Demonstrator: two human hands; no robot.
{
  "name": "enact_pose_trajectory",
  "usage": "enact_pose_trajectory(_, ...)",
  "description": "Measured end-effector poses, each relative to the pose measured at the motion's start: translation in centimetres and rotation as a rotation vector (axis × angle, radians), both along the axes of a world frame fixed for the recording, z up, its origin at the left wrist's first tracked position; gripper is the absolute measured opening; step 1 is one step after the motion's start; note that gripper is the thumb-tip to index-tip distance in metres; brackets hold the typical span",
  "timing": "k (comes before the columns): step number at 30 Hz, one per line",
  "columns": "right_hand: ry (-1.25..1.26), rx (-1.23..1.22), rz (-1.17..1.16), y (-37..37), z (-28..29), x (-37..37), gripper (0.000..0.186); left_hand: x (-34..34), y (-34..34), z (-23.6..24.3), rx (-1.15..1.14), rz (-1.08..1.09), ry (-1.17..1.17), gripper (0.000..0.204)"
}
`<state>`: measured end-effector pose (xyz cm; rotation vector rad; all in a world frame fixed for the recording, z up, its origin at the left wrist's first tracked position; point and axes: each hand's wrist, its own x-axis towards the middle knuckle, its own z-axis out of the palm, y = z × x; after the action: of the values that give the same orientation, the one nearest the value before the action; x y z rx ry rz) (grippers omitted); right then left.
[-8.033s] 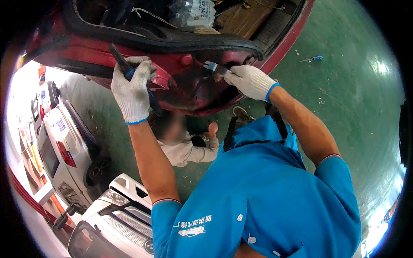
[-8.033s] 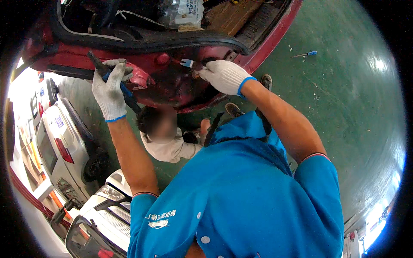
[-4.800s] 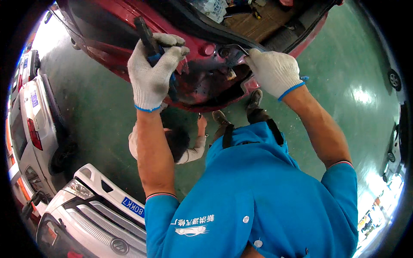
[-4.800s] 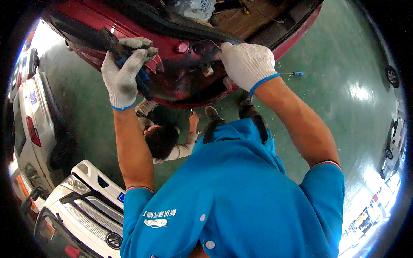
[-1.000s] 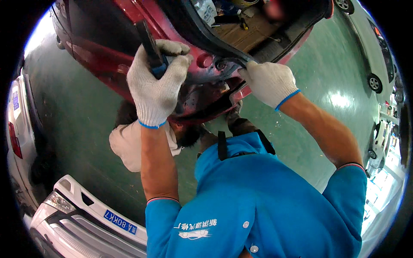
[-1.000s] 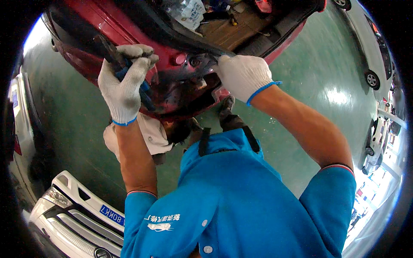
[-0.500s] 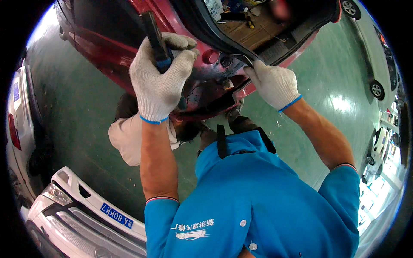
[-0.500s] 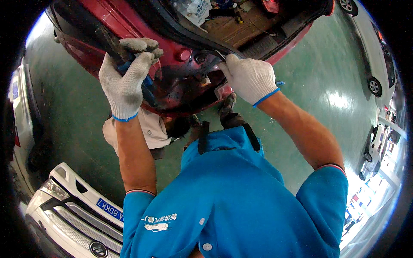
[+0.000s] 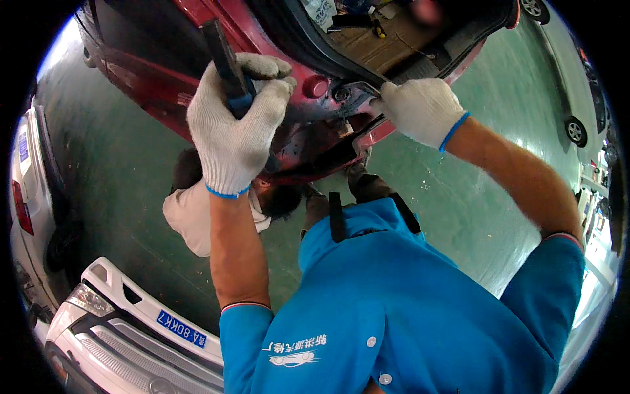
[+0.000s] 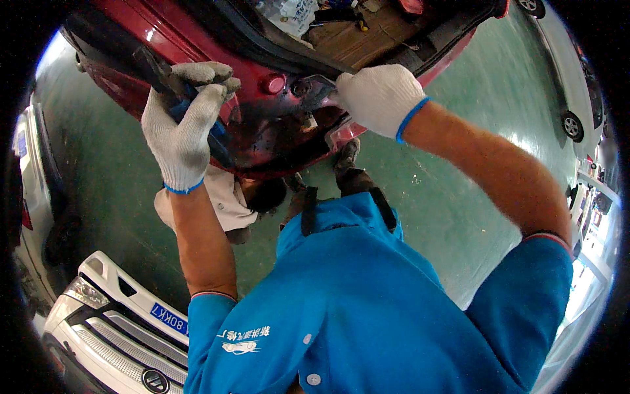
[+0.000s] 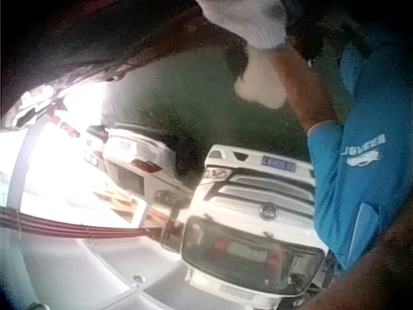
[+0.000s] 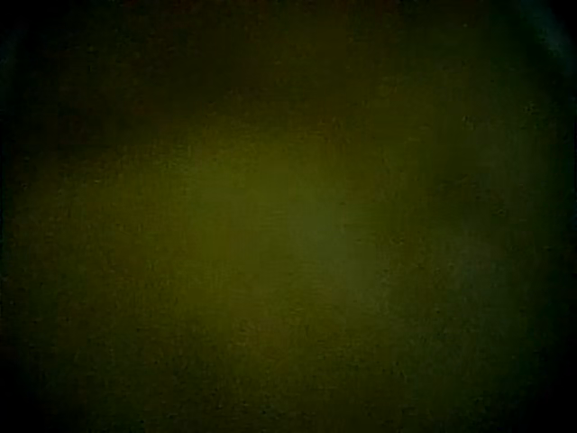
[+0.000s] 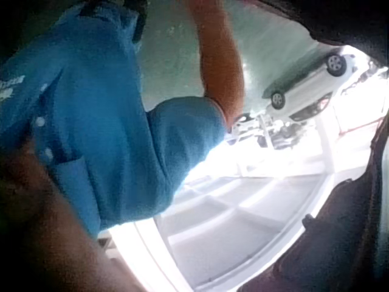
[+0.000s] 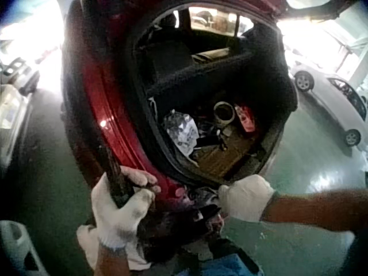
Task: The person removes a red taillight from a red car's trunk area and places it inside the trunk. Then the person uses a pry bar and pliers to scrape and remove material from the rear bumper area. A second person is visible working nearby.
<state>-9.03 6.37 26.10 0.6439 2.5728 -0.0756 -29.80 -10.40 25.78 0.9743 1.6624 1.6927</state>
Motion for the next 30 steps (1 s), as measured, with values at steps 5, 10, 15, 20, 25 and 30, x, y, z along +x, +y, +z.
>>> enact_pose_trajectory(5, -0.061, -0.110, 0.102, 2.0, 0.5, -1.2, 0.040, -0.3, -0.1, -0.2, 0.006, -0.022, 0.012, 0.020)
enact_pose_trajectory(10, -0.244, -0.228, 0.117, 3.0, 2.0, -2.9, 0.043, 0.2, 0.3, -0.5, 0.064, 0.075, -0.022, 0.018)
enact_pose_trajectory(15, -0.275, -0.264, 0.218, 3.9, 2.5, -3.5, 0.044, 0.6, 0.4, -0.4, 0.073, 0.093, -0.049, 0.017)
enact_pose_trajectory(20, -0.401, -0.326, 0.129, 4.5, 1.8, -4.0, 0.044, 1.2, 0.4, 0.1, 0.066, 0.096, -0.087, 0.016)
enact_pose_trajectory(25, -0.114, -0.247, 0.097, 3.0, 1.8, -1.4, 0.042, 1.2, 0.8, -0.1, 0.070, 0.116, -0.043, 0.015)
enact_pose_trajectory(30, 0.060, -0.030, 0.026, 1.0, 2.6, 2.1, 0.031, 0.9, 1.0, -0.6, 0.079, 0.116, 0.019, 0.016)
